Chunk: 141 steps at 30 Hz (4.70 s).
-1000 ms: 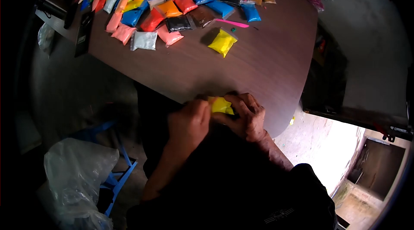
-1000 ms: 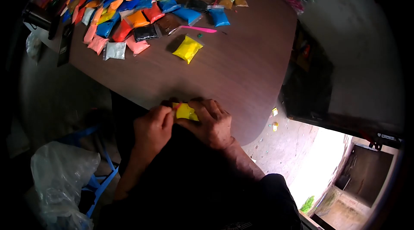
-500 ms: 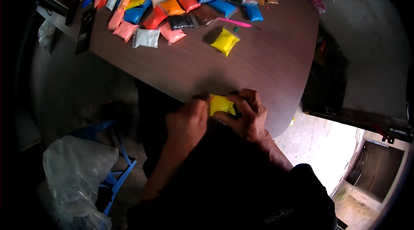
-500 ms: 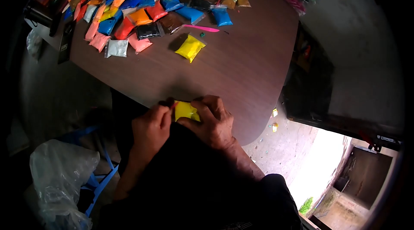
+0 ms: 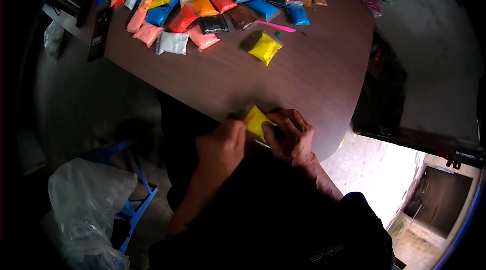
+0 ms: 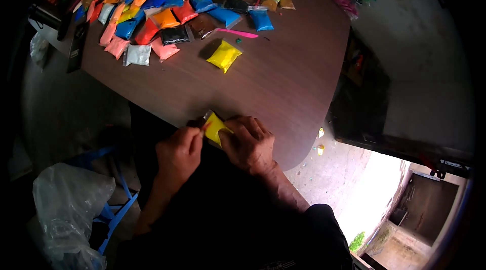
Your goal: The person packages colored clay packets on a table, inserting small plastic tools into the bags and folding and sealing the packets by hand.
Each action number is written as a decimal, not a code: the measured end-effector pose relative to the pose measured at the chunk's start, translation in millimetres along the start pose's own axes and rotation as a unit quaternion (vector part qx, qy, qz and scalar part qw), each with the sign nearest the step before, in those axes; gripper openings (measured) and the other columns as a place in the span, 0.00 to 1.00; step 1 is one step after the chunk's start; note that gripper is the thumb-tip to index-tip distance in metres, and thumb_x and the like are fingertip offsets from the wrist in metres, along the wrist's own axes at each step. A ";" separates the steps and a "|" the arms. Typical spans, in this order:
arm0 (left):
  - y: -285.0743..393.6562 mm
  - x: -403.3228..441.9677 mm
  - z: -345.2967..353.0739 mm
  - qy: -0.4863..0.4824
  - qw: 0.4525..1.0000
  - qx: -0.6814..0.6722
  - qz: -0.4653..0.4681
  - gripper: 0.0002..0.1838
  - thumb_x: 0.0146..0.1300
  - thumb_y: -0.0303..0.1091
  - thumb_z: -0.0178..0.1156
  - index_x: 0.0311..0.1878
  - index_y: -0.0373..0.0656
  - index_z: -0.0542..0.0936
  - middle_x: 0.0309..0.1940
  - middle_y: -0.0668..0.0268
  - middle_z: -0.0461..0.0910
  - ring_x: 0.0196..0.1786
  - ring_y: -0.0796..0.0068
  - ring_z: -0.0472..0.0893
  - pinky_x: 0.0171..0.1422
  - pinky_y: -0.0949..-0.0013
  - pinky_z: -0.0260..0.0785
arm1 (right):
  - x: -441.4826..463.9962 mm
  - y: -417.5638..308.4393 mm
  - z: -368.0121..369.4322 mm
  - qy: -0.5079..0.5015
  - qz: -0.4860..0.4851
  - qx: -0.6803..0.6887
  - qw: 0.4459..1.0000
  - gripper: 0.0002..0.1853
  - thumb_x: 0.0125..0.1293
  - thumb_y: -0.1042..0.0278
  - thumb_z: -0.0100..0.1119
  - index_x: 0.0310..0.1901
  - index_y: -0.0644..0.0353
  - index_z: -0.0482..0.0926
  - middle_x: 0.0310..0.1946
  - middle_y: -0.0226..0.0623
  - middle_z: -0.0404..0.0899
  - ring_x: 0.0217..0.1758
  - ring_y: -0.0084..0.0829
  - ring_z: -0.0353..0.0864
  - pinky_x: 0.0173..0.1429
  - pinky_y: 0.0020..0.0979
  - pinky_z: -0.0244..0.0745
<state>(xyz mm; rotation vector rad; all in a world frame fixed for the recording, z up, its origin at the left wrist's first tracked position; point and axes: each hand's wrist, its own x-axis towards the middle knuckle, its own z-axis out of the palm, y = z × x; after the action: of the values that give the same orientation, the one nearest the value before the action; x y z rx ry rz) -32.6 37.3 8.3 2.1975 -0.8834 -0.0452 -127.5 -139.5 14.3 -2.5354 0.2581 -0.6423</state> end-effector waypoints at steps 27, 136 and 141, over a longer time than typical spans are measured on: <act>-1.6 -1.5 -4.5 -0.029 0.999 -0.031 -0.011 0.05 0.69 0.28 0.70 0.42 0.43 0.82 0.34 0.56 0.87 0.34 0.50 0.88 0.36 0.57 0.81 | 1.3 1.7 0.7 -0.016 0.014 0.007 1.000 0.16 0.57 0.71 0.77 0.47 0.54 0.87 0.39 0.36 0.88 0.36 0.42 0.89 0.39 0.38 0.86; -188.6 256.3 -147.9 0.224 0.973 0.024 0.057 0.09 0.75 0.35 0.65 0.48 0.38 0.86 0.42 0.61 0.86 0.42 0.65 0.84 0.47 0.64 0.74 | 74.1 32.1 14.4 0.169 0.315 0.297 0.886 0.18 0.76 0.70 0.66 0.61 0.70 0.78 0.35 0.38 0.87 0.37 0.20 0.81 0.46 0.24 0.76; -208.8 240.5 -169.9 0.252 0.961 -0.060 -0.098 0.13 0.80 0.35 0.61 0.41 0.34 0.80 0.29 0.72 0.73 0.34 0.85 0.68 0.37 0.72 0.62 | 71.7 34.2 13.0 0.166 0.303 0.303 0.888 0.16 0.76 0.71 0.65 0.60 0.69 0.78 0.35 0.38 0.87 0.38 0.20 0.81 0.45 0.23 0.74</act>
<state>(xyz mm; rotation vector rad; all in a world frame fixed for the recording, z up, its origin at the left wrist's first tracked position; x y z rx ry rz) 320.9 98.9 47.4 2.0361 -0.3659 0.3440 -60.7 -184.3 14.8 -1.6089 0.7946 -0.7444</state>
